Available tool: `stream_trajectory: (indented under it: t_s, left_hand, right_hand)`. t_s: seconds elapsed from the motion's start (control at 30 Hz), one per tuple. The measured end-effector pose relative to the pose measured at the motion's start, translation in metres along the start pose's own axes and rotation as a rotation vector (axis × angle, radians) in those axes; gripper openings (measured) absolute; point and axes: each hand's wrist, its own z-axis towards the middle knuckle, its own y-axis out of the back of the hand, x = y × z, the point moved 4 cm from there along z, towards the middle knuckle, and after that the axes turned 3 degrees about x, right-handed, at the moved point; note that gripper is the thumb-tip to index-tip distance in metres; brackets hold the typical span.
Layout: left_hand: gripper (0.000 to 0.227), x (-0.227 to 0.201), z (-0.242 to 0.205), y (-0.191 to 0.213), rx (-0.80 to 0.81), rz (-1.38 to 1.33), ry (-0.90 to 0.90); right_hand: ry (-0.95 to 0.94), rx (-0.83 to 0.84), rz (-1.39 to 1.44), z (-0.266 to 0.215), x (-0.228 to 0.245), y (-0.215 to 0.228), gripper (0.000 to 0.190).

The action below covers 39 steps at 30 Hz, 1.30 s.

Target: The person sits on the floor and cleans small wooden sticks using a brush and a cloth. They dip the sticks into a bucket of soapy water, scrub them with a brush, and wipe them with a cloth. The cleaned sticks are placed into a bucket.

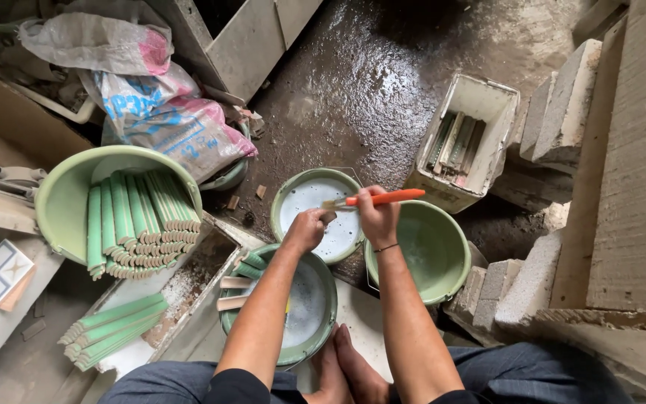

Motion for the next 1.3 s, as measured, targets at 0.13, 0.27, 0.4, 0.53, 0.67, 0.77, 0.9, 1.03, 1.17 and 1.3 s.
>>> stream_trajectory:
  t_s: [0.13, 0.27, 0.4, 0.53, 0.67, 0.77, 0.9, 1.03, 1.17, 1.3]
  left_hand:
    - [0.025, 0.033, 0.018, -0.015, -0.027, 0.072, -0.015]
    - [0.028, 0.044, 0.026, -0.020, -0.035, 0.004, 0.011]
    - [0.027, 0.034, 0.021, -0.014, -0.026, -0.010, -0.020]
    - [0.026, 0.037, 0.023, -0.017, -0.057, -0.099, -0.028]
    - [0.024, 0.063, 0.029, -0.022, -0.134, -0.175, 0.010]
    - [0.020, 0.079, 0.032, -0.012, -0.327, -0.333, 0.090]
    - [0.031, 0.081, 0.022, 0.001, -0.583, -0.539, 0.120]
    - [0.042, 0.061, 0.013, 0.007, -0.589, -0.543, 0.042]
    - [0.054, 0.055, 0.011, 0.003, -0.547, -0.534, -0.001]
    - [0.063, 0.062, 0.019, -0.004, -0.385, -0.443, -0.080]
  right_hand:
    - [-0.034, 0.086, -0.117, -0.004, 0.023, 0.006, 0.030]
    - [-0.181, 0.001, 0.087, 0.002, 0.004, 0.002, 0.027]
    - [-0.236, 0.037, -0.136, 0.002, 0.014, 0.013, 0.030]
    - [-0.164, -0.065, -0.002, 0.003, -0.001, 0.012, 0.023]
    - [-0.279, 0.014, 0.037, -0.002, -0.011, 0.000, 0.026]
    - [-0.317, -0.012, -0.238, -0.012, -0.007, 0.002, 0.036]
    - [-0.316, 0.487, -0.623, -0.040, -0.004, -0.046, 0.051]
    - [-0.223, 0.579, -0.734, -0.046, 0.000, -0.050, 0.037]
    - [-0.405, 0.076, -0.056, -0.021, -0.012, -0.033, 0.039]
    - [-0.530, -0.077, 0.708, -0.023, 0.003, -0.048, 0.052]
